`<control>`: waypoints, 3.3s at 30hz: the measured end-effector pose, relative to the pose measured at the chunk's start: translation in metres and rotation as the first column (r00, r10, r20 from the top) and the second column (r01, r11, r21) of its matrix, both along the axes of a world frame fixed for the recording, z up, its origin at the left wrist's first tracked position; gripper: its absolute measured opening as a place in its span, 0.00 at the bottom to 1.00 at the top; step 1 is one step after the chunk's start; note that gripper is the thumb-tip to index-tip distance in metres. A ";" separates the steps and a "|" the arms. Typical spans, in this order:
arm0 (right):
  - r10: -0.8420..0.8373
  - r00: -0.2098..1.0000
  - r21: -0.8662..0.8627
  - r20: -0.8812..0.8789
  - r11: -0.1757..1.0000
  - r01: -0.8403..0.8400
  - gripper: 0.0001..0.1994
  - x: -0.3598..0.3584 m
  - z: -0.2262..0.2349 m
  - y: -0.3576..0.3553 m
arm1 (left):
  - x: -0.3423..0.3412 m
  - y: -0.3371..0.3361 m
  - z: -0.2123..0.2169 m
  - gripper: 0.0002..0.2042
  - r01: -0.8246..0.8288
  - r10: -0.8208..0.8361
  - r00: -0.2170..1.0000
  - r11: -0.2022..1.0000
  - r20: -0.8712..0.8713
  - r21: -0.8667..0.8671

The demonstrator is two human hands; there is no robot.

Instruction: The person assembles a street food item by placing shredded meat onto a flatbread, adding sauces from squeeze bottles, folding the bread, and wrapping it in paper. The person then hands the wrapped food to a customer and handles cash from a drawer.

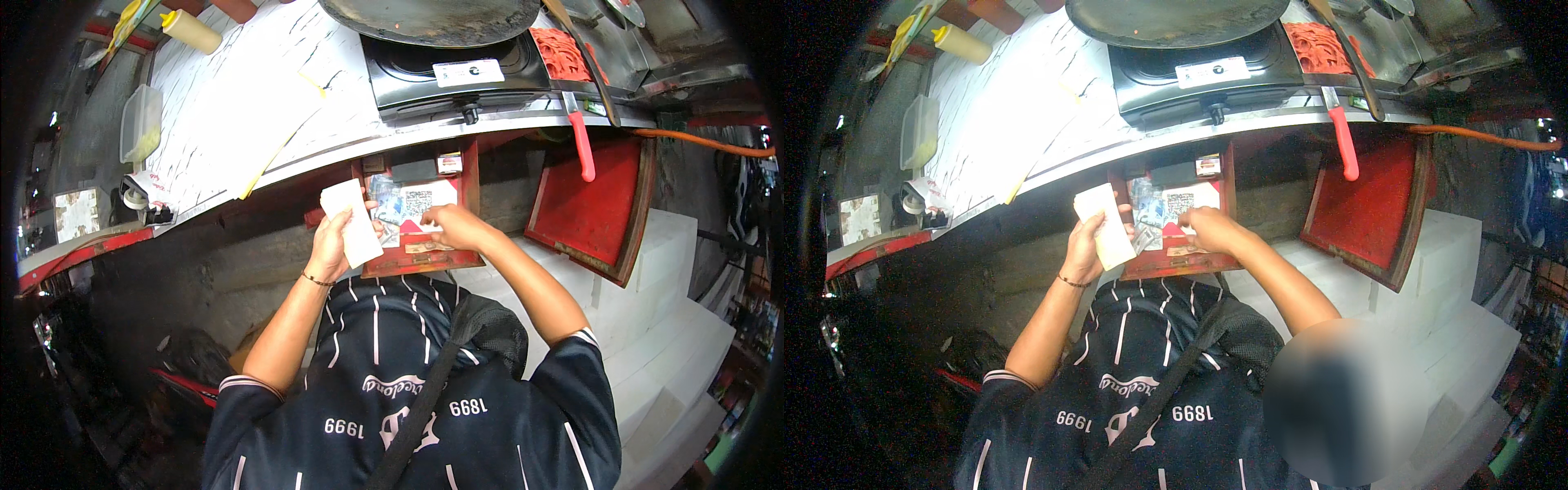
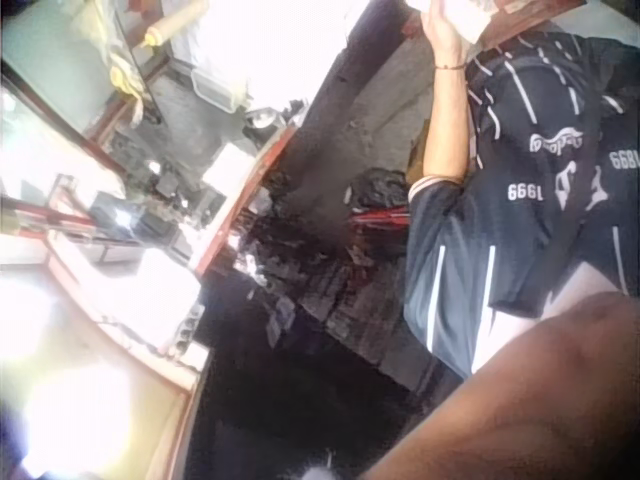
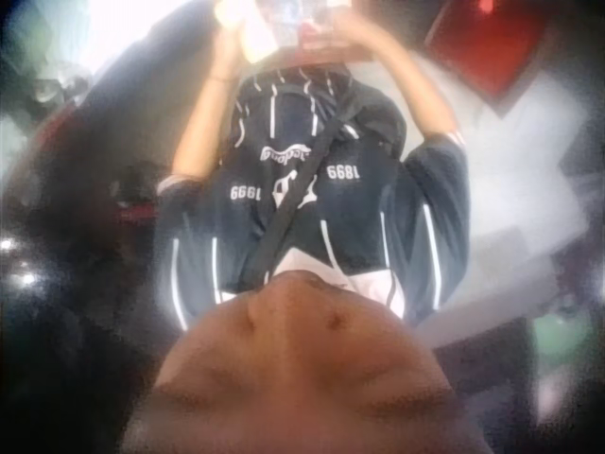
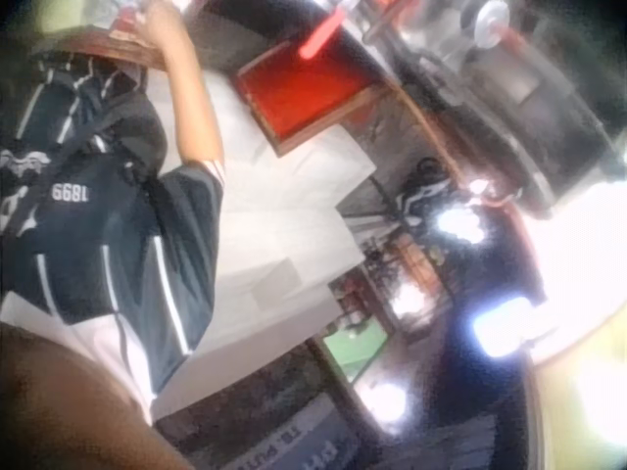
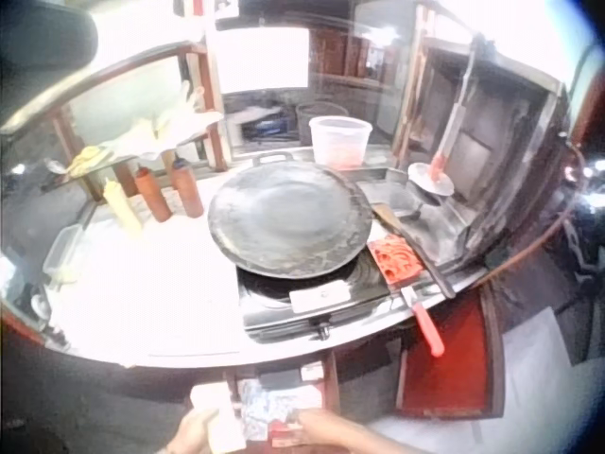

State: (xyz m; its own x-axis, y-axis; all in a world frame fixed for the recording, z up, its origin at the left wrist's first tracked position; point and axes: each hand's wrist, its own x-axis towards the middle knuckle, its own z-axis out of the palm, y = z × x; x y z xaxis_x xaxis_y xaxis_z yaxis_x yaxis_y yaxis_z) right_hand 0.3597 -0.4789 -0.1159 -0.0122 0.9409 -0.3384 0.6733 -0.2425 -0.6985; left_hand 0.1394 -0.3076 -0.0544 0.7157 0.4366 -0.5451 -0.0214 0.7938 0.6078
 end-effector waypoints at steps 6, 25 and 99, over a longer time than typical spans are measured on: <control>0.374 0.922 -0.391 0.105 0.868 -0.307 0.13 -0.012 -0.043 0.007 | -0.014 0.001 -0.004 0.19 0.074 -0.072 0.997 0.996 -0.037 0.056; -0.344 0.814 -0.051 -0.468 0.930 0.363 0.13 0.012 0.081 -0.001 | 0.026 0.010 0.019 0.23 0.403 -0.382 0.911 0.743 -0.157 0.534; -0.765 0.593 0.315 -0.252 0.514 0.798 0.14 0.016 0.115 -0.132 | 0.094 -0.084 -0.155 0.26 0.528 -0.427 0.788 0.839 -0.444 0.129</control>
State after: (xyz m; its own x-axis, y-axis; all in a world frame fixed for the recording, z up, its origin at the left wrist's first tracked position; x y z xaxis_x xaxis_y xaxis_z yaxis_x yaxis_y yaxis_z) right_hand 0.3753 -0.6104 -0.0008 0.7810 0.6244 -0.0104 0.2836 -0.3694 -0.8849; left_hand 0.2334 -0.3921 -0.2095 0.6211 0.2443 -0.7447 0.5955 0.4708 0.6510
